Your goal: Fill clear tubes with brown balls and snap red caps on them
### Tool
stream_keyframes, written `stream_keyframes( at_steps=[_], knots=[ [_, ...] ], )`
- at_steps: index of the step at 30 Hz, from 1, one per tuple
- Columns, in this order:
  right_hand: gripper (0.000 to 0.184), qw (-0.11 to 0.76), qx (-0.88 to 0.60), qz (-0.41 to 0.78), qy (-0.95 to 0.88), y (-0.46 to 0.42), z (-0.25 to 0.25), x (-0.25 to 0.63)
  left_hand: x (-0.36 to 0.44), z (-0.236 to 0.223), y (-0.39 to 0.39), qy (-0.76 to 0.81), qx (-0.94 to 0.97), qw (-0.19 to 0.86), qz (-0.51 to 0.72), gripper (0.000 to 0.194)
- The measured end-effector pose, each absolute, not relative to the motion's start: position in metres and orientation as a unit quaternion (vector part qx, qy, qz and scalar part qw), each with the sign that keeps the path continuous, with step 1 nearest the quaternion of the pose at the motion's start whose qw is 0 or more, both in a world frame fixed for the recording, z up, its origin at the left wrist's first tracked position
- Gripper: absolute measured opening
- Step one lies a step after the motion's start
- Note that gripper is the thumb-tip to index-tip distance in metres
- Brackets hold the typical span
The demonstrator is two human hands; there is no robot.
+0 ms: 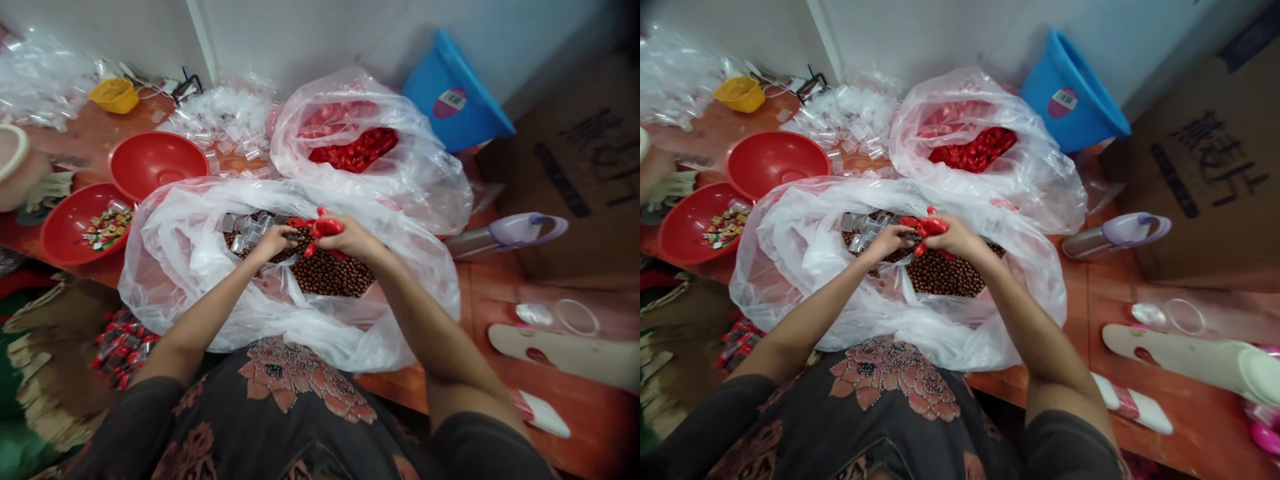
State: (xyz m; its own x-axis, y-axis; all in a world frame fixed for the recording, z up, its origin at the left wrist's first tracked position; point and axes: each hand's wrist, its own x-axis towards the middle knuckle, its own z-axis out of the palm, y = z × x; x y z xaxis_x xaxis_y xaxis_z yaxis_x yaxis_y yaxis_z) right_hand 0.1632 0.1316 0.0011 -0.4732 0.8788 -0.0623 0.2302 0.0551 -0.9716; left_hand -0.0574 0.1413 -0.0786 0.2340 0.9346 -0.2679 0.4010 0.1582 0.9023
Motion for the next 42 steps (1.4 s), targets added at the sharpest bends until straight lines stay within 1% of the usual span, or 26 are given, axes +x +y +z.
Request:
stream_keyframes(
  at_steps=[1, 3, 4, 7, 8, 9, 10, 12, 15, 17, 20, 23, 25, 27, 31, 33, 39, 42],
  knots=[
    [0.011, 0.272, -0.433, 0.538, -0.67, 0.125, -0.011, 0.166, -0.055, -0.082, 0.144, 0.553, 0.591, 0.52, 0.274, 0.043],
    [0.014, 0.25, -0.502, 0.49, -0.667, 0.117, -0.03, 0.177, -0.051, -0.087, 0.146, 0.542, 0.574, 0.533, 0.303, 0.042],
    [0.019, 0.254, -0.533, 0.456, -0.666, 0.115, -0.036, 0.183, -0.05, -0.089, 0.145, 0.541, 0.566, 0.537, 0.314, 0.043],
    [0.044, 0.265, -0.572, 0.36, -0.688, 0.108, -0.044, 0.197, -0.045, -0.094, 0.14, 0.528, 0.529, 0.565, 0.348, 0.049],
    [0.051, 0.268, -0.576, 0.334, -0.697, 0.104, -0.045, 0.198, -0.044, -0.095, 0.138, 0.517, 0.506, 0.588, 0.361, 0.052],
    [0.053, 0.272, -0.579, 0.311, -0.703, 0.099, -0.045, 0.199, -0.043, -0.096, 0.136, 0.502, 0.476, 0.616, 0.377, 0.057],
    [0.05, 0.278, -0.581, 0.291, -0.707, 0.093, -0.046, 0.198, -0.042, -0.096, 0.134, 0.486, 0.442, 0.644, 0.392, 0.061],
    [0.039, 0.295, -0.582, 0.257, -0.712, 0.082, -0.047, 0.195, -0.041, -0.094, 0.13, 0.463, 0.389, 0.682, 0.411, 0.066],
    [0.029, 0.322, -0.584, 0.219, -0.712, 0.068, -0.052, 0.194, -0.044, -0.086, 0.124, 0.459, 0.352, 0.699, 0.421, 0.066],
    [0.027, 0.334, -0.593, 0.199, -0.705, 0.062, -0.058, 0.195, -0.047, -0.077, 0.119, 0.464, 0.342, 0.699, 0.422, 0.068],
    [0.026, 0.329, -0.613, 0.163, -0.7, 0.055, -0.065, 0.197, -0.052, -0.061, 0.108, 0.466, 0.333, 0.695, 0.435, 0.078],
    [0.031, 0.329, -0.643, 0.096, -0.685, 0.047, -0.065, 0.193, -0.056, -0.044, 0.091, 0.458, 0.324, 0.692, 0.454, 0.092],
    [0.033, 0.341, -0.648, 0.06, -0.678, 0.041, -0.06, 0.186, -0.059, -0.035, 0.08, 0.463, 0.314, 0.687, 0.464, 0.095],
    [0.031, 0.348, -0.633, 0.063, -0.689, 0.036, -0.053, 0.176, -0.06, -0.03, 0.071, 0.476, 0.298, 0.682, 0.468, 0.089],
    [0.028, 0.339, -0.586, 0.133, -0.724, 0.036, -0.046, 0.155, -0.059, -0.031, 0.061, 0.489, 0.264, 0.685, 0.471, 0.059],
    [0.029, 0.327, -0.577, 0.143, -0.735, 0.04, -0.047, 0.146, -0.057, -0.032, 0.058, 0.488, 0.253, 0.688, 0.474, 0.05],
    [0.033, 0.263, -0.594, 0.128, -0.75, 0.054, -0.055, 0.127, -0.056, -0.03, 0.051, 0.441, 0.283, 0.702, 0.482, 0.045],
    [0.034, 0.253, -0.597, 0.147, -0.747, 0.056, -0.06, 0.126, -0.057, -0.028, 0.05, 0.425, 0.295, 0.701, 0.49, 0.043]
  ],
)
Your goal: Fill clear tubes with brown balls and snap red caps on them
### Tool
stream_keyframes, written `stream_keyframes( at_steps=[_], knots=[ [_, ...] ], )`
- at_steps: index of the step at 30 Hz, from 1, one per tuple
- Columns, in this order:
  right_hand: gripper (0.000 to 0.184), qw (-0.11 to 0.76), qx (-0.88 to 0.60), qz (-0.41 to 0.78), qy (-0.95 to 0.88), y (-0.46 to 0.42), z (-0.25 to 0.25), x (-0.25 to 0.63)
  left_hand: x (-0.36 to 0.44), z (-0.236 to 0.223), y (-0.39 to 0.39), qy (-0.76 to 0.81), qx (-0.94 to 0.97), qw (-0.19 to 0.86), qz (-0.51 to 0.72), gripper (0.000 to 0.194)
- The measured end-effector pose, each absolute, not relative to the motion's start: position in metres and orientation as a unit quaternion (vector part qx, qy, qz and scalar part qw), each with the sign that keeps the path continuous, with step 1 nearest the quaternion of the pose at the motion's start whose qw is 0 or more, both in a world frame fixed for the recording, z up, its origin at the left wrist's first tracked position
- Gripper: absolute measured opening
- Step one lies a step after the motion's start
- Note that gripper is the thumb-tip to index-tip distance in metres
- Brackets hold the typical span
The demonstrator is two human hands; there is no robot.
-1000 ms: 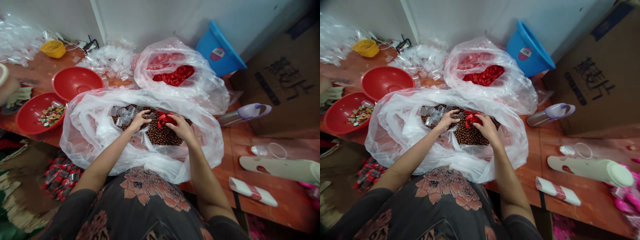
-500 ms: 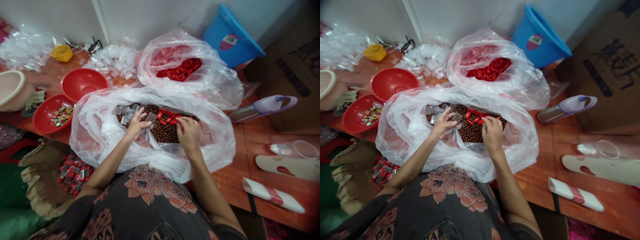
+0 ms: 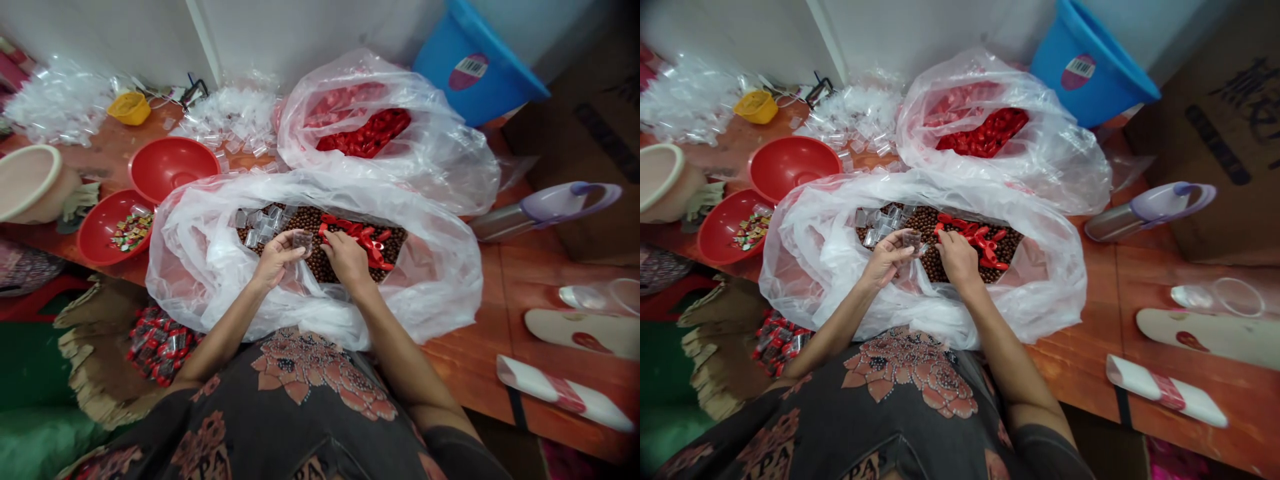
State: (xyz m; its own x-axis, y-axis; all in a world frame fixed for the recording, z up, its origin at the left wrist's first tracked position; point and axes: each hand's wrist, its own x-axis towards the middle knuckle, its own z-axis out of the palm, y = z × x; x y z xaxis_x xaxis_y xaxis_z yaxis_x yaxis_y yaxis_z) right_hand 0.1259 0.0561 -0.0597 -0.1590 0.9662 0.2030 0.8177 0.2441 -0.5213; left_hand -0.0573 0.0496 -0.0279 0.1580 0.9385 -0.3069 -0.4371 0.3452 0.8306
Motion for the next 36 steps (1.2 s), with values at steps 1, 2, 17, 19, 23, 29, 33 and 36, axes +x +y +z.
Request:
stream_keyframes(
  at_steps=[1, 2, 17, 19, 23, 29, 33, 36],
  knots=[
    [0.034, 0.263, -0.595, 0.157, -0.743, 0.056, -0.061, 0.127, -0.058, -0.028, 0.05, 0.422, 0.292, 0.702, 0.493, 0.043],
    [0.034, 0.282, -0.594, 0.171, -0.734, 0.056, -0.062, 0.128, -0.058, -0.028, 0.05, 0.418, 0.288, 0.705, 0.496, 0.043],
    [0.05, 0.495, -0.473, 0.652, -0.326, 0.049, -0.061, 0.149, -0.05, -0.026, 0.051, 0.372, 0.241, 0.767, 0.464, 0.027],
    [0.048, 0.497, -0.466, 0.664, -0.308, 0.049, -0.061, 0.149, -0.05, -0.026, 0.049, 0.372, 0.232, 0.772, 0.459, 0.028],
    [0.05, 0.494, -0.488, 0.644, -0.321, 0.048, -0.064, 0.147, -0.049, -0.028, 0.044, 0.38, 0.247, 0.768, 0.453, 0.031],
    [0.034, 0.4, -0.611, 0.347, -0.588, 0.036, -0.069, 0.147, -0.049, -0.031, 0.035, 0.393, 0.266, 0.769, 0.429, 0.039],
    [0.028, 0.304, -0.638, 0.198, -0.679, 0.029, -0.064, 0.151, -0.05, -0.034, 0.032, 0.394, 0.268, 0.772, 0.422, 0.039],
    [0.024, 0.351, -0.637, 0.202, -0.656, 0.029, -0.061, 0.154, -0.051, -0.035, 0.029, 0.392, 0.264, 0.774, 0.422, 0.041]
  ],
)
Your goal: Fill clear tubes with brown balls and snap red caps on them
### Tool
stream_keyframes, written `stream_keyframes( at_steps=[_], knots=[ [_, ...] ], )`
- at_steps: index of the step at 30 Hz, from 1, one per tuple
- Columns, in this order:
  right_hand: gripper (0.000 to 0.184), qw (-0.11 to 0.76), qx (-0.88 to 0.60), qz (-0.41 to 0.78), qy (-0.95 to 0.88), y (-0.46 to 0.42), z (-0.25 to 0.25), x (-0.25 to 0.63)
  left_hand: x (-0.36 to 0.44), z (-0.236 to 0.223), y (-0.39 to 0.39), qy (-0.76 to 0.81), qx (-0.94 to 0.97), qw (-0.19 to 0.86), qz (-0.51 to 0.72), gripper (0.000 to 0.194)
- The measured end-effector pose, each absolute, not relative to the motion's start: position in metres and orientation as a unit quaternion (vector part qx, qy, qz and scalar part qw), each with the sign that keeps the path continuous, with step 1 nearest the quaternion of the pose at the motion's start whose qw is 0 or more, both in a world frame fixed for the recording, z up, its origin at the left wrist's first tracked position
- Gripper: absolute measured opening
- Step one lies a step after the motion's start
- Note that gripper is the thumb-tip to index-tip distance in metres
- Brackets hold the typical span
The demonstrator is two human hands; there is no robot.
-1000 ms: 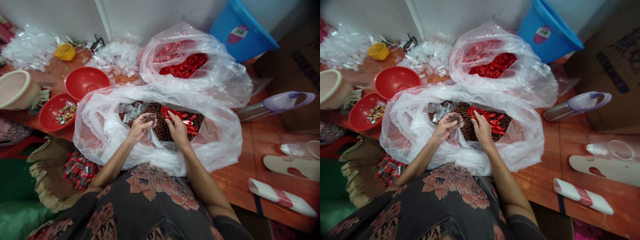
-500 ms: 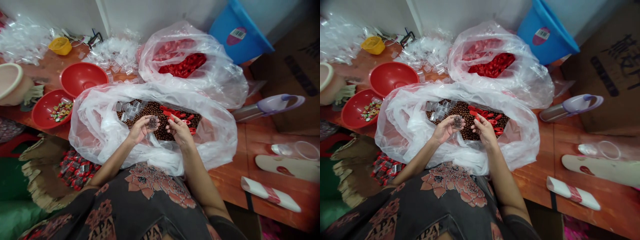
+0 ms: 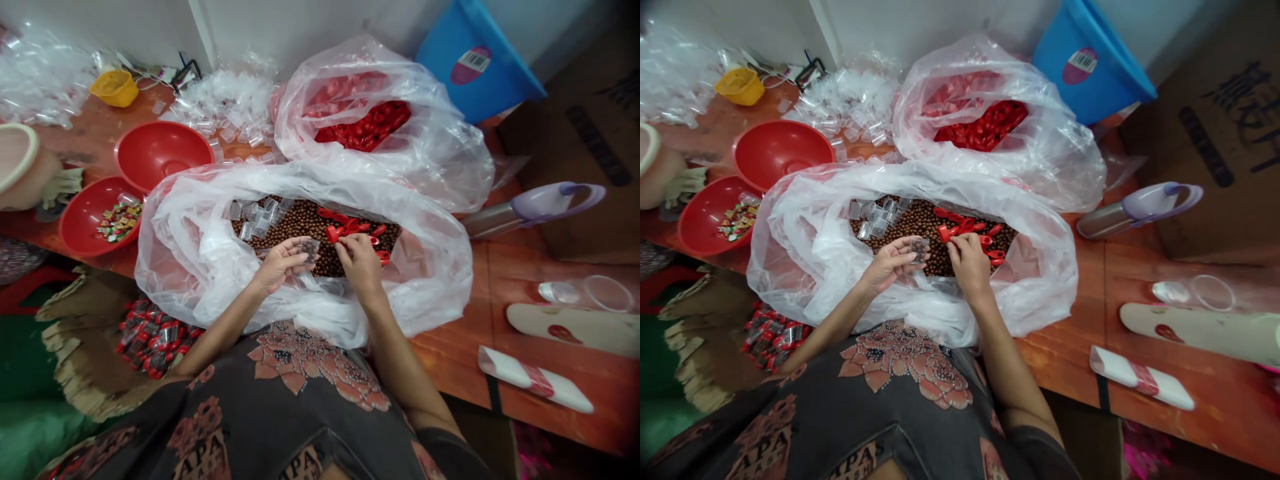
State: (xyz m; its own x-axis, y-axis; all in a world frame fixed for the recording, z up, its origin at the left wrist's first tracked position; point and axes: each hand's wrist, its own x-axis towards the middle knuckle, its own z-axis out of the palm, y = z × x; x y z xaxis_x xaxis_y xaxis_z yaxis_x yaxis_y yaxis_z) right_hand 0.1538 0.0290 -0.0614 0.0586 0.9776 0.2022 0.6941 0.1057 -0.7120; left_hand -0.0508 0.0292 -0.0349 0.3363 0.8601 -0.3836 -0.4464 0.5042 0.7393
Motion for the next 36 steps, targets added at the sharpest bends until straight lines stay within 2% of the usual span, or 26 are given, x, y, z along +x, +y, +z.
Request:
stream_keyframes(
  at_steps=[6, 12, 22, 26, 32, 36],
  knots=[
    [0.02, 0.481, -0.542, 0.479, -0.496, 0.03, -0.059, 0.152, -0.053, -0.032, 0.026, 0.372, 0.232, 0.796, 0.418, 0.034],
    [0.024, 0.501, -0.478, 0.591, -0.414, 0.025, -0.049, 0.15, -0.053, -0.031, 0.023, 0.393, 0.237, 0.796, 0.396, 0.043],
    [0.046, 0.464, -0.459, 0.644, -0.4, 0.021, -0.049, 0.149, -0.057, -0.038, 0.016, 0.393, 0.245, 0.807, 0.367, 0.045],
    [0.044, 0.462, -0.468, 0.667, -0.35, 0.02, -0.051, 0.151, -0.061, -0.037, 0.013, 0.4, 0.25, 0.805, 0.361, 0.043],
    [0.048, 0.461, -0.461, 0.663, -0.368, 0.018, -0.048, 0.148, -0.062, -0.035, 0.012, 0.409, 0.219, 0.801, 0.378, 0.025],
    [0.036, 0.461, -0.436, 0.644, -0.428, 0.019, -0.046, 0.141, -0.061, -0.034, 0.012, 0.409, 0.199, 0.818, 0.352, 0.027]
  ],
)
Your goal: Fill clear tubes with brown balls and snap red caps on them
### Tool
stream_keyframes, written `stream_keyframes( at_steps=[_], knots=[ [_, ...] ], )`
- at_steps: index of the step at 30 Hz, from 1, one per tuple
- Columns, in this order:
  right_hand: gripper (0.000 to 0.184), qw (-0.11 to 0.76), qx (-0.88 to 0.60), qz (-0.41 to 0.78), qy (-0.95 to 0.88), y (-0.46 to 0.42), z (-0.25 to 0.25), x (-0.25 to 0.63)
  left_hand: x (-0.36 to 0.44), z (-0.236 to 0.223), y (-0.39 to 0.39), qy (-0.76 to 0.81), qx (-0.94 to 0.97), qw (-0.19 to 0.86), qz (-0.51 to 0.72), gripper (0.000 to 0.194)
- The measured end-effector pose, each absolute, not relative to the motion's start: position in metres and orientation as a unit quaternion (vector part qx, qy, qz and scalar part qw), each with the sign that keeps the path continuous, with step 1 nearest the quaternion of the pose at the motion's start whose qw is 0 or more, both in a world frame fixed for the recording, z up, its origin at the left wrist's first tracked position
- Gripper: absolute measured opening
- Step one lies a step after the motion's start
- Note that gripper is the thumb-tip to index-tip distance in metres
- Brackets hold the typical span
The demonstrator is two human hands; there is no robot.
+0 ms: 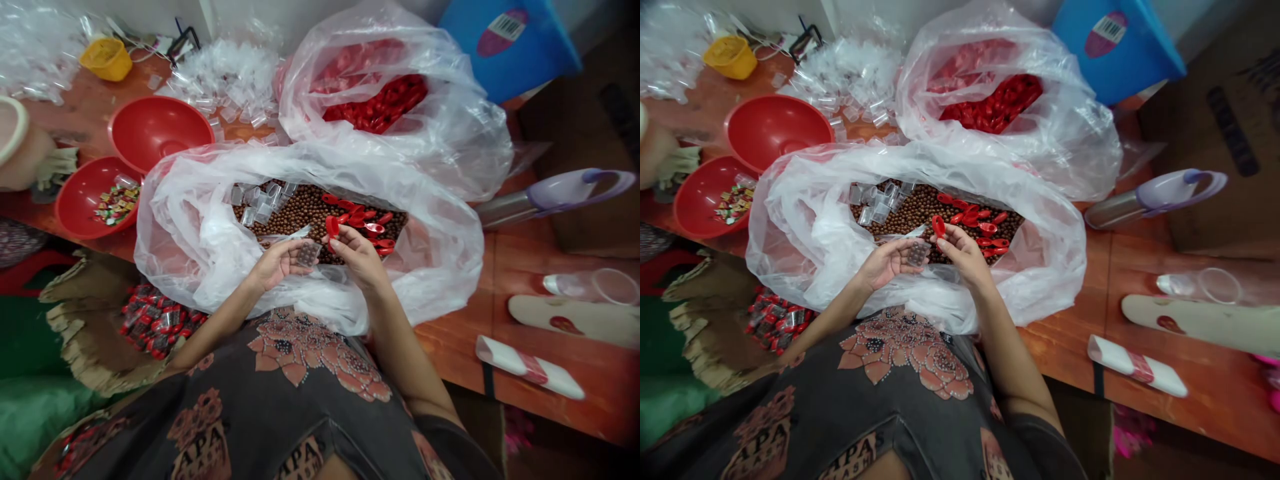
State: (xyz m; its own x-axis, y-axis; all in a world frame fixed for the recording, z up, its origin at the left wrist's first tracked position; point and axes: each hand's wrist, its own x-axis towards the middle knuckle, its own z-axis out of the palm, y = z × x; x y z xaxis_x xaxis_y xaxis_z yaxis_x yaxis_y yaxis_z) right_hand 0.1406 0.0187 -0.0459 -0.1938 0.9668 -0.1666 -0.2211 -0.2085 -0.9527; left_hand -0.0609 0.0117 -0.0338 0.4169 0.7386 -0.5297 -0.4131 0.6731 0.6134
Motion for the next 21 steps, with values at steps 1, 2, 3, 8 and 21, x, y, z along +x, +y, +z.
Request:
stream_keyframes(
  at_steps=[1, 2, 3, 8, 21],
  knots=[
    [0.033, 0.46, -0.43, 0.641, -0.439, 0.019, -0.045, 0.139, -0.061, -0.033, 0.011, 0.409, 0.203, 0.82, 0.345, 0.027],
    [0.031, 0.457, -0.425, 0.641, -0.447, 0.019, -0.045, 0.138, -0.06, -0.032, 0.01, 0.408, 0.213, 0.82, 0.34, 0.027],
    [0.031, 0.455, -0.422, 0.642, -0.45, 0.02, -0.045, 0.137, -0.06, -0.032, 0.008, 0.409, 0.228, 0.817, 0.337, 0.028],
    [0.052, 0.434, -0.442, 0.656, -0.432, 0.02, -0.049, 0.14, -0.06, -0.03, 0.001, 0.429, 0.288, 0.786, 0.34, 0.04],
    [0.038, 0.398, -0.502, 0.259, -0.722, 0.002, -0.05, 0.147, -0.058, -0.028, 0.0, 0.428, 0.34, 0.751, 0.371, 0.041]
  ],
)
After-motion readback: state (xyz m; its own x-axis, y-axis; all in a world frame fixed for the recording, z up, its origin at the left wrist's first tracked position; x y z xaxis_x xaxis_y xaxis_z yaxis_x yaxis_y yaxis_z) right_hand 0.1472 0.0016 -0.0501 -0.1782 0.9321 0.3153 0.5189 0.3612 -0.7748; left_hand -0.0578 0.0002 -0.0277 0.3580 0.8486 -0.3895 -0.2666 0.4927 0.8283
